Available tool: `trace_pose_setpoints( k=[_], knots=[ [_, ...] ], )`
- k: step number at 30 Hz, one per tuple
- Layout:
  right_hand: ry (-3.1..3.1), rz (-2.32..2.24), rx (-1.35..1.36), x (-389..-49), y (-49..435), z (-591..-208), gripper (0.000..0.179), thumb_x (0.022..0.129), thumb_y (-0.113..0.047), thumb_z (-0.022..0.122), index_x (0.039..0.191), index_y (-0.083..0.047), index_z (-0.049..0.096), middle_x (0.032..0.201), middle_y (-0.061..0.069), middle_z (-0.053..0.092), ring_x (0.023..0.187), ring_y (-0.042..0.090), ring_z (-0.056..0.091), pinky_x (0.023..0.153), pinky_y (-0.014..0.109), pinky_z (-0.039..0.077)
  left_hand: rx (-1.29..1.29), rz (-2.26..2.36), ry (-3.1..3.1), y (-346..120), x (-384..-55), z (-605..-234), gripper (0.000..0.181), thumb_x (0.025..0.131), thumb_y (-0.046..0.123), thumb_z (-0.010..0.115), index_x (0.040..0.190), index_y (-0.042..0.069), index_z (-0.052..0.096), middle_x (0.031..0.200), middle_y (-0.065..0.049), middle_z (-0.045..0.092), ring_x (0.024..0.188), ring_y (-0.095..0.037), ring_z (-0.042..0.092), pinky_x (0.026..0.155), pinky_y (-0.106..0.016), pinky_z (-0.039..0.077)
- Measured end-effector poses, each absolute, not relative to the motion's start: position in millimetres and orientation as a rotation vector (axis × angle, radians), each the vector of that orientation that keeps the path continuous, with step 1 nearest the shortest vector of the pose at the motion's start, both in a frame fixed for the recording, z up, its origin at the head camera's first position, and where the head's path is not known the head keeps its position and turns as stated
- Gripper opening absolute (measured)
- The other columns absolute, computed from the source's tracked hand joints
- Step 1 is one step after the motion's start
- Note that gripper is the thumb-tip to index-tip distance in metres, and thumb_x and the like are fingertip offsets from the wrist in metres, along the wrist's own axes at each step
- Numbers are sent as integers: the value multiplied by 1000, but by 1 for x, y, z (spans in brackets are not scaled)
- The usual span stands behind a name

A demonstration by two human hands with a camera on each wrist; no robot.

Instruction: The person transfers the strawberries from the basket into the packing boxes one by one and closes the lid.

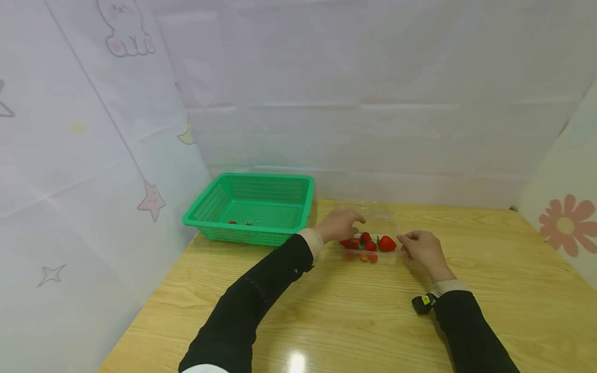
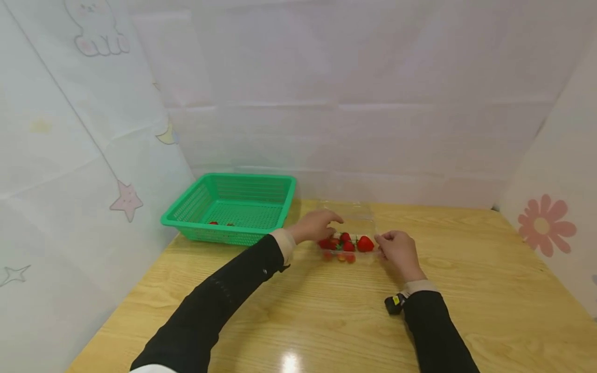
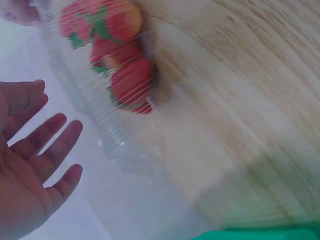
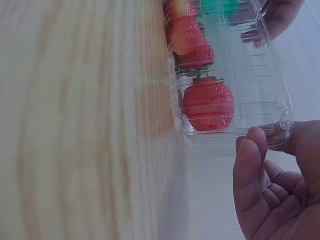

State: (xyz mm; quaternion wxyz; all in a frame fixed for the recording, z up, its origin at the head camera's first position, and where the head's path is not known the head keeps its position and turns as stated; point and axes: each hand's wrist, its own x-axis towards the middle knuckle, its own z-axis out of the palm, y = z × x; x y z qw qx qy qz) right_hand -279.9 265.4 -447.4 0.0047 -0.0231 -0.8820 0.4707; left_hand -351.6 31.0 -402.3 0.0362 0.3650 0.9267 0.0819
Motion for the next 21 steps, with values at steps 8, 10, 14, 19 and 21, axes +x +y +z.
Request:
trace_pose_setpoints(
  k=[8, 10, 14, 19, 21],
  knots=[
    [-2750, 1497, -81, -281, 267, -449, 43, 101, -29, 55, 112, 13, 61, 80, 14, 67, 68, 23, 67, 61, 34, 57, 1091, 354, 2962, 0, -337, -379, 37, 99, 24, 61, 134, 16, 59, 135, -1, 57, 112, -17, 60, 87, -29, 50],
    [-2749, 1503, -75, -280, 267, -449, 43, 101, -29, 55, 112, 13, 61, 80, 14, 67, 68, 23, 67, 61, 34, 57, 1072, 379, 3001, -10, -335, -373, 37, 98, 26, 61, 134, 15, 59, 136, -2, 56, 116, -18, 58, 92, -31, 48],
    [-2756, 1508, -78, -279, 267, -448, 44, 101, -29, 55, 113, 13, 60, 81, 15, 67, 68, 23, 66, 61, 34, 57, 1021, 454, 3073, -35, -337, -366, 38, 97, 29, 63, 132, 16, 61, 134, -2, 57, 121, -20, 54, 98, -36, 45],
    [-2761, 1502, -80, -280, 267, -449, 44, 101, -30, 54, 112, 13, 60, 80, 14, 67, 69, 23, 66, 61, 34, 57, 898, 633, 3079, -68, -343, -359, 38, 97, 28, 64, 132, 13, 61, 129, -8, 59, 110, -24, 58, 87, -38, 50],
    [-2763, 1503, -73, -279, 267, -449, 44, 101, -30, 54, 112, 13, 60, 80, 14, 67, 69, 23, 66, 61, 34, 57, 840, 710, 3070, -81, -345, -357, 38, 97, 26, 64, 132, 12, 61, 129, -10, 58, 108, -26, 59, 84, -38, 50]
  ],
)
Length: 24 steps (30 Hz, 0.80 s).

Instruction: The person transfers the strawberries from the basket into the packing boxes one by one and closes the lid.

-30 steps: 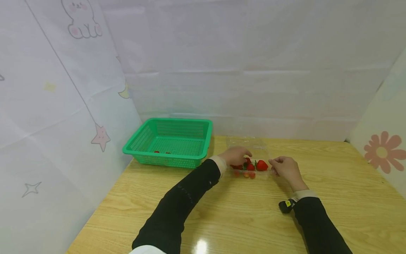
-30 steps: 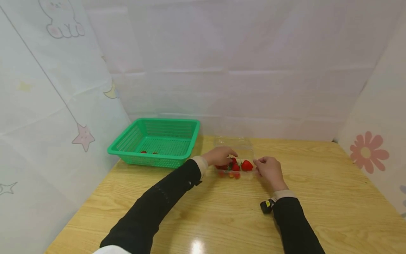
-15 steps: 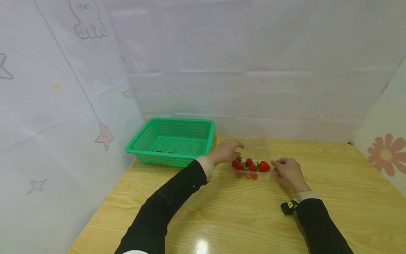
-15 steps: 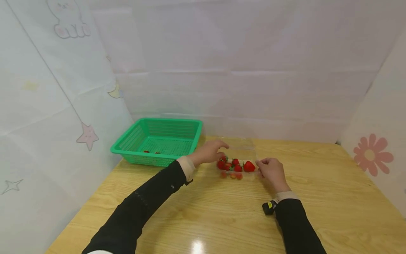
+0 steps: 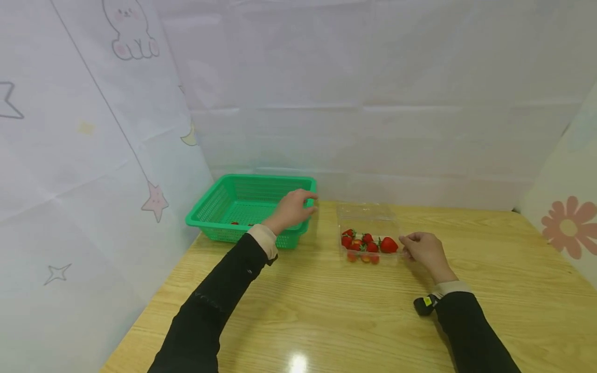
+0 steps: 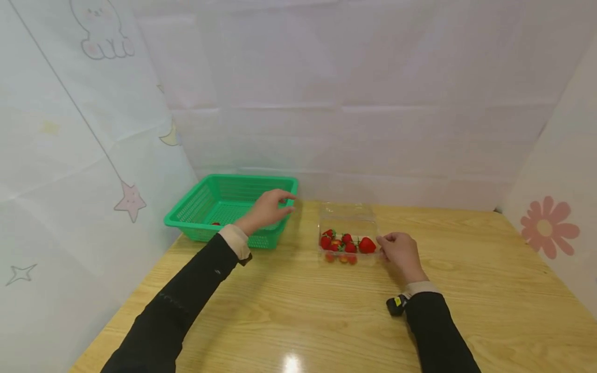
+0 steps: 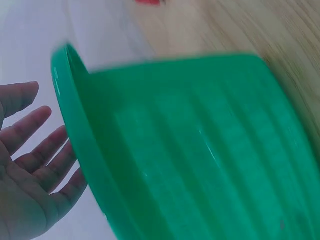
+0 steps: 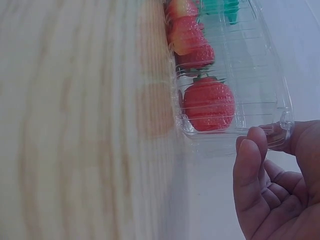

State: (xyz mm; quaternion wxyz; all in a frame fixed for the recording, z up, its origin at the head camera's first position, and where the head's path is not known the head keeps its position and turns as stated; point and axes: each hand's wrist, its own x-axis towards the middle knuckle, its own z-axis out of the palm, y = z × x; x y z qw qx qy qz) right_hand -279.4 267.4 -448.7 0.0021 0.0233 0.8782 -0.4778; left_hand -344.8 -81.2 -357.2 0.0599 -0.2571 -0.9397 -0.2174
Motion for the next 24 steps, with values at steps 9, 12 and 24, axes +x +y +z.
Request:
trace_pose_setpoints(
  k=[9, 12, 24],
  knots=[
    [2777, -1470, 64, -278, 267, -448, 45, 101, -31, 54, 110, 12, 61, 80, 14, 68, 68, 24, 66, 61, 35, 57, -594, -866, -2864, -136, -354, -361, 35, 98, 23, 62, 129, 8, 62, 128, -10, 59, 111, -27, 59, 87, -40, 50],
    [2776, -1464, 62, -278, 267, -448, 44, 101, -30, 54, 110, 13, 61, 80, 15, 68, 69, 25, 66, 62, 35, 57, -539, -862, -2883, -152, -356, -362, 34, 98, 23, 61, 128, 7, 62, 124, -12, 61, 108, -28, 59, 86, -42, 51],
    [2774, -1465, 54, -278, 268, -448, 47, 101, -34, 53, 109, 12, 61, 78, 13, 67, 68, 24, 66, 62, 35, 56, -387, -837, -3030, -202, -369, -376, 34, 99, 21, 60, 125, -1, 63, 125, -20, 59, 111, -35, 57, 89, -48, 49]
  ],
)
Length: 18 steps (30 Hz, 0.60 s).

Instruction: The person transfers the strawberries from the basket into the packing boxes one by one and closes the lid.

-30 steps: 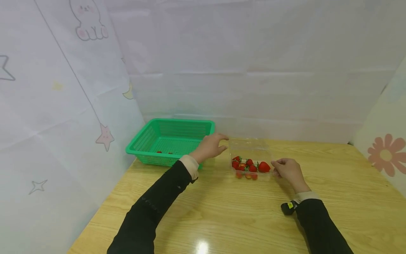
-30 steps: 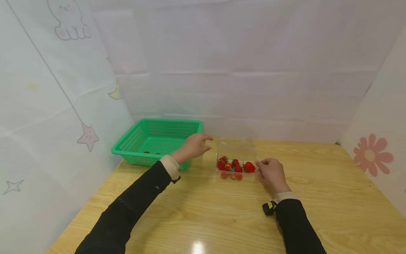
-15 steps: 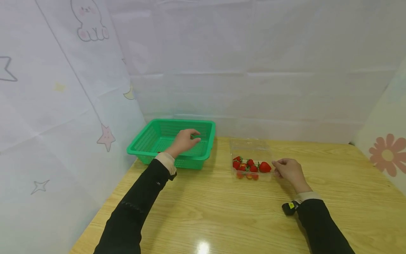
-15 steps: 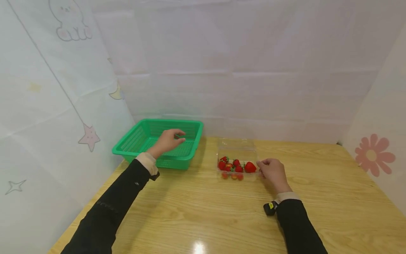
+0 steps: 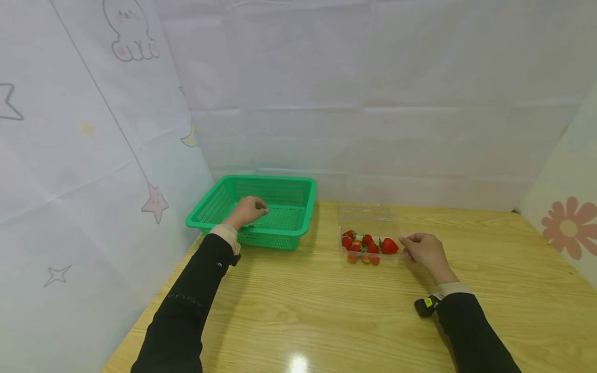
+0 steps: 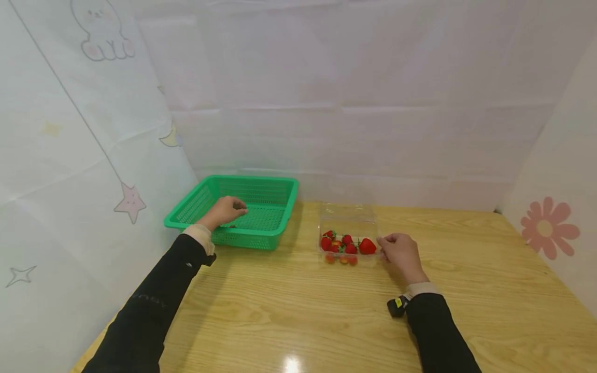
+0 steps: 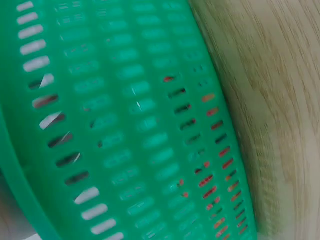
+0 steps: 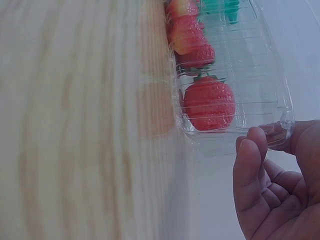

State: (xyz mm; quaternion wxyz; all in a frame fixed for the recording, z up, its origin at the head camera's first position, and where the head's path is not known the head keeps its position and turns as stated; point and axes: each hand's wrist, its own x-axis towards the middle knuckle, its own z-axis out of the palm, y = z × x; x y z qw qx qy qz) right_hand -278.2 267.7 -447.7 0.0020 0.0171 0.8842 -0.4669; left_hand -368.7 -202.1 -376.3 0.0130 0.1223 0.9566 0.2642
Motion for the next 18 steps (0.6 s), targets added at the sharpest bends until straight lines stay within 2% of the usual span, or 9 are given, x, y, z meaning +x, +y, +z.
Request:
trace_pose_setpoints(
  k=[9, 18],
  knots=[
    [2772, -1472, 56, -280, 270, -450, 45, 101, -33, 54, 107, 11, 62, 78, 14, 67, 67, 24, 66, 61, 35, 56, 294, 649, 2890, -205, -369, -378, 33, 98, 21, 61, 121, -2, 65, 114, -18, 64, 81, -27, 64, 71, -40, 53],
    [2774, -1480, 59, -282, 270, -451, 43, 101, -30, 54, 108, 12, 62, 79, 14, 67, 68, 24, 66, 62, 34, 57, 330, 530, 2852, -203, -370, -382, 32, 97, 19, 63, 121, -1, 66, 126, -19, 60, 113, -37, 56, 90, -47, 49]
  ],
)
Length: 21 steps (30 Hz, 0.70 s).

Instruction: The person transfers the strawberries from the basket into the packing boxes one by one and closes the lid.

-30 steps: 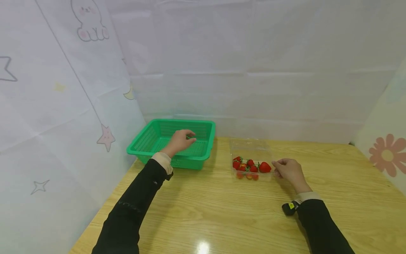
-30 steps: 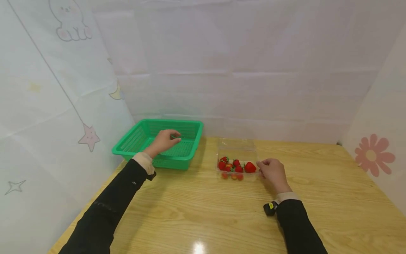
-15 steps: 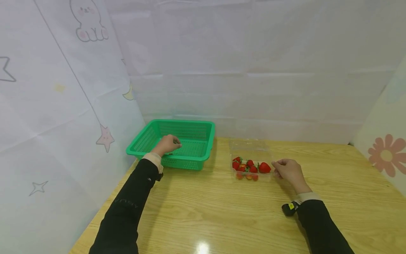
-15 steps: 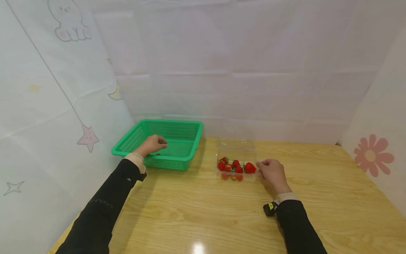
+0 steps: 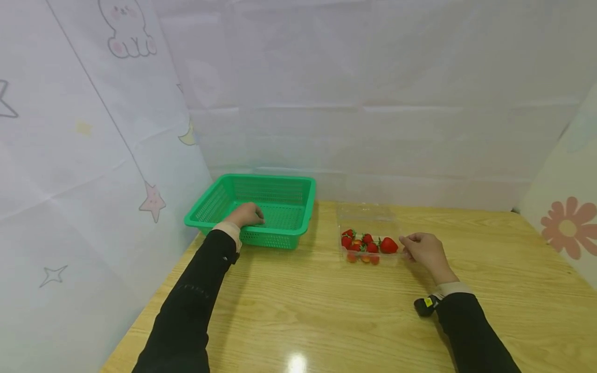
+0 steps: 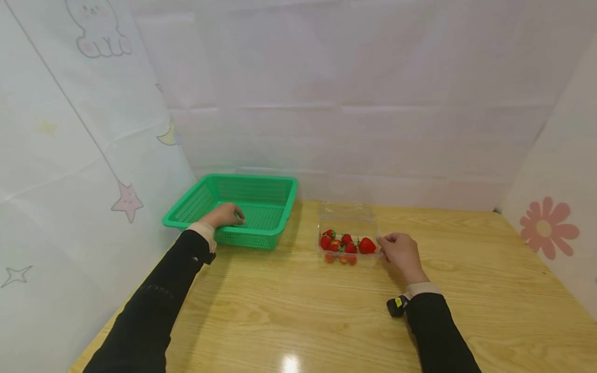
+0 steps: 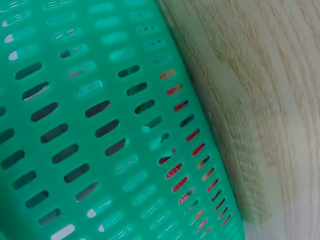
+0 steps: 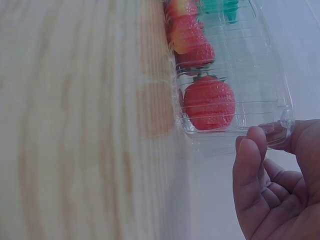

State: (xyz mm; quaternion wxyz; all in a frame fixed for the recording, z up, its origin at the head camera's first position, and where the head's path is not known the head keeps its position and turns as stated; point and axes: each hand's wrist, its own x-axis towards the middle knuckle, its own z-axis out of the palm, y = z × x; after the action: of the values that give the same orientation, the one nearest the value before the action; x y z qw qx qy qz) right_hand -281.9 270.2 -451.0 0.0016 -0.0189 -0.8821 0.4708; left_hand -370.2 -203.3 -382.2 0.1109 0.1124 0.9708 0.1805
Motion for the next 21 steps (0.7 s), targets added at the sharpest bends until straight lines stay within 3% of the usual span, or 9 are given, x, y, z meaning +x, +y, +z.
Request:
trace_pose_setpoints(
  k=[5, 13, 21],
  knots=[
    [-2767, 1486, -62, -282, 270, -450, 44, 101, -31, 54, 108, 11, 62, 79, 13, 66, 69, 23, 66, 62, 33, 57, 344, 442, 2829, -202, -375, -385, 32, 95, 18, 66, 121, 0, 66, 125, -18, 60, 115, -37, 55, 92, -46, 49],
    [-2761, 1478, -43, -282, 269, -451, 44, 101, -31, 54, 107, 12, 62, 77, 12, 66, 68, 24, 66, 61, 33, 57, 299, 359, 2757, -202, -382, -391, 27, 98, 6, 57, 123, 3, 67, 130, -16, 58, 122, -37, 50, 95, -48, 47],
    [-2759, 1462, -31, -281, 269, -451, 44, 101, -30, 54, 109, 12, 62, 76, 12, 67, 66, 24, 65, 60, 33, 56, 325, 294, 2737, -202, -385, -391, 24, 99, 9, 56, 119, 5, 70, 129, -14, 59, 122, -36, 51, 96, -47, 46]
  ],
)
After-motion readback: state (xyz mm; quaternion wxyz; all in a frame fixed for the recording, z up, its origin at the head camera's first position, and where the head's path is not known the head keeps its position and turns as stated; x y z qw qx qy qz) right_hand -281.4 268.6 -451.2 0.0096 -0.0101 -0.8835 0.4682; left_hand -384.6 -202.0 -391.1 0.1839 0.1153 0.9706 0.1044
